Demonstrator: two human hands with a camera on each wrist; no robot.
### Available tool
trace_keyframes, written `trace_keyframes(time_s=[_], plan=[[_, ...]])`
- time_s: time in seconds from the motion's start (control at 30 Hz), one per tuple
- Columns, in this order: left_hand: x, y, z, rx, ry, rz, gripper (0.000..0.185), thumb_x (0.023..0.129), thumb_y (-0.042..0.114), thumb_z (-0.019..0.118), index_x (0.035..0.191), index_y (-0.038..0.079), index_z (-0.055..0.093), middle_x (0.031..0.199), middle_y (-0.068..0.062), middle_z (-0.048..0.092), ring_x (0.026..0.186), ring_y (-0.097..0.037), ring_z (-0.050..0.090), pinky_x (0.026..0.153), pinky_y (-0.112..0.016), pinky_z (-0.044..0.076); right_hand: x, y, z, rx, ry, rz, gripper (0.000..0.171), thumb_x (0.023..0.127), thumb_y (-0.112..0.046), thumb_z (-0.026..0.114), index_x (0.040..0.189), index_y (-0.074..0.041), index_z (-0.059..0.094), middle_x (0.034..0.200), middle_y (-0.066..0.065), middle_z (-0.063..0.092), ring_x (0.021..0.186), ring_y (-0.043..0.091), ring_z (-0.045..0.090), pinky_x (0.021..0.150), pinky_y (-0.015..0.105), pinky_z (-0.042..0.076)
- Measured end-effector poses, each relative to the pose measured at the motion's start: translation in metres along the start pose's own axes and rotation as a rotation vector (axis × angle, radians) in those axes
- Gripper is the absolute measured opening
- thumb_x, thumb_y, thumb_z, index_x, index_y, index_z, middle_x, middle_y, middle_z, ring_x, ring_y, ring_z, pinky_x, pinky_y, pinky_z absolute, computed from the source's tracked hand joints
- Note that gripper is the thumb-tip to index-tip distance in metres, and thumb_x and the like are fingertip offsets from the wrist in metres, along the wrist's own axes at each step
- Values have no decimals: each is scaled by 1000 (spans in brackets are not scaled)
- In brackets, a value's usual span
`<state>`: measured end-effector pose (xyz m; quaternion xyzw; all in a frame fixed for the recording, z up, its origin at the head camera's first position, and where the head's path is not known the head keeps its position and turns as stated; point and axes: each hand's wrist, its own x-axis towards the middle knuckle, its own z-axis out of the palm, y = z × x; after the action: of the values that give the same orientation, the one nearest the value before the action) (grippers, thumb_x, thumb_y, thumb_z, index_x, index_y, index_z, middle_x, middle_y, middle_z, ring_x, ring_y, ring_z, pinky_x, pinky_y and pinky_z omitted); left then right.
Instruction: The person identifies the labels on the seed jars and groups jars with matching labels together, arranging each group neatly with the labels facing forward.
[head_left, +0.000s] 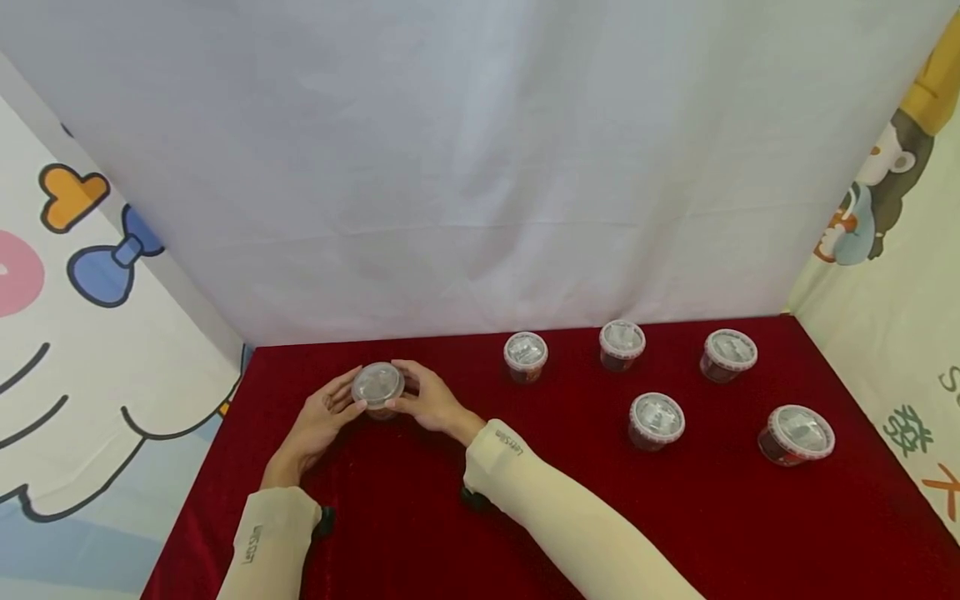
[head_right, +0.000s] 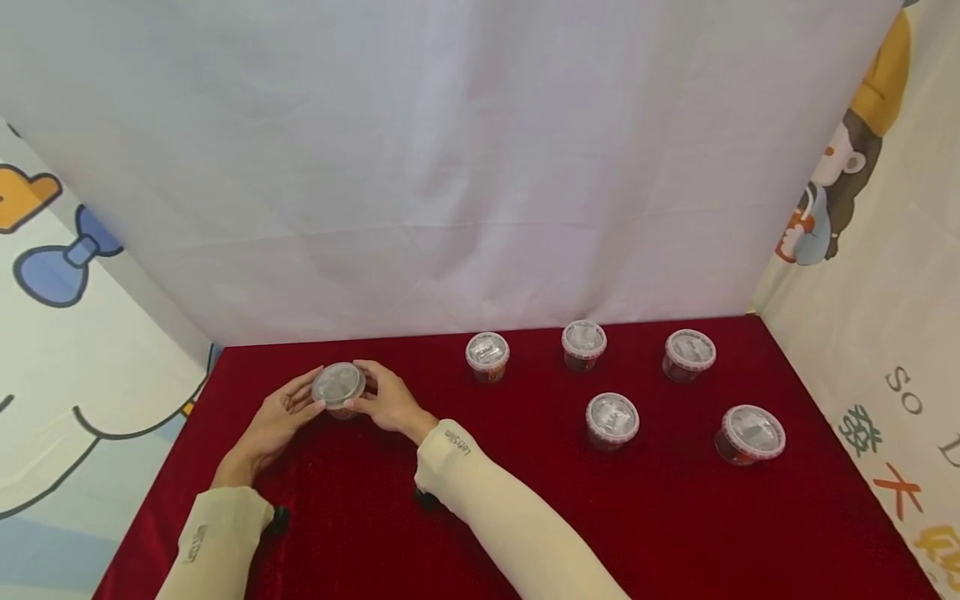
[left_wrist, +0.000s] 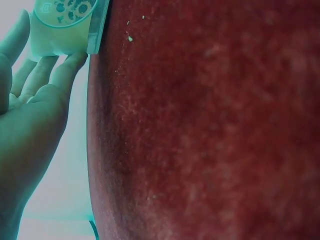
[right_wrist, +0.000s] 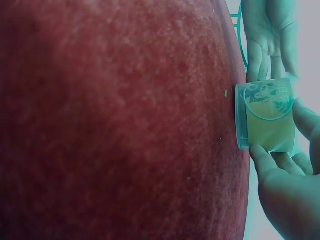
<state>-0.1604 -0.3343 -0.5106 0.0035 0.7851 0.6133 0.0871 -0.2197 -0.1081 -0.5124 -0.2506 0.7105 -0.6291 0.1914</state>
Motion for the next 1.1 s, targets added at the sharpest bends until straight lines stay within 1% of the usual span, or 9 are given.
trace_keyframes(time_s=[0.13, 0.27, 0.37, 0.43, 0.6, 0.73, 0.87, 0.97, 1.1], plan=[[1, 0, 1, -20, -7, -2, 70, 107, 13, 65, 167, 7, 29, 170, -19, 31, 158, -37, 27, 102, -7, 42, 0, 1, -2, -4, -3, -2, 68, 99, 5, 70, 158, 6, 38, 158, 24, 48, 148, 39, 46, 116, 47, 46], [2, 1, 2, -41, -18, -7, 70, 107, 11, 64, 167, 6, 28, 171, -19, 30, 158, -38, 25, 101, -7, 43, -1, 0, -3, -26, -14, 6, 68, 99, 5, 69, 159, 5, 37, 160, 22, 46, 149, 37, 45, 116, 45, 46], [1, 2, 3, -42, -27, -8, 71, 107, 11, 64, 167, 6, 27, 171, -19, 29, 158, -39, 25, 101, -7, 43, -3, -2, -4, -75, -17, 18, 69, 100, 3, 70, 160, 4, 36, 161, 21, 45, 149, 35, 45, 115, 42, 48], [1, 3, 3, -42, -35, 1, 74, 107, 11, 64, 169, 5, 22, 172, -21, 26, 158, -40, 23, 100, -7, 43, -4, -3, -5, -126, -23, 21, 72, 100, 0, 70, 163, 1, 34, 164, 19, 43, 150, 33, 45, 114, 41, 48], [1, 5, 2, -59, -20, 74, 81, 108, 6, 60, 170, 5, 8, 173, -24, 19, 159, -43, 18, 105, -7, 39, -8, -7, -10, -191, -25, 5, 79, 102, -6, 71, 167, -3, 27, 168, 18, 36, 151, 34, 42, 115, 43, 48], [2, 8, 2, -42, 45, 128, 78, 108, 7, 61, 170, 5, 14, 173, -24, 20, 160, -40, 20, 113, -10, 35, -12, -12, -19, -180, 0, -7, 76, 102, -7, 71, 166, -3, 30, 167, 20, 38, 151, 36, 41, 117, 45, 46], [4, 17, 7, -11, 101, 170, 75, 107, 8, 63, 169, 5, 21, 173, -20, 26, 160, -31, 23, 120, -15, 30, -20, -15, -33, -156, 19, -14, 71, 103, -8, 69, 165, -4, 33, 167, 20, 38, 152, 37, 40, 119, 47, 44], [5, 27, 15, -8, 109, 211, 73, 106, 6, 64, 167, 3, 24, 172, -19, 28, 160, -25, 24, 123, -18, 27, -26, -16, -45, -115, 44, -36, 67, 104, -6, 67, 163, -1, 35, 166, 23, 38, 153, 39, 39, 120, 50, 41], [7, 41, 28, -18, 86, 253, 71, 106, 5, 64, 166, 1, 26, 171, -20, 30, 159, -24, 27, 123, -17, 27, -33, -16, -60, -56, 94, -56, 64, 104, -4, 66, 161, 2, 37, 165, 25, 39, 152, 42, 38, 122, 51, 39]])
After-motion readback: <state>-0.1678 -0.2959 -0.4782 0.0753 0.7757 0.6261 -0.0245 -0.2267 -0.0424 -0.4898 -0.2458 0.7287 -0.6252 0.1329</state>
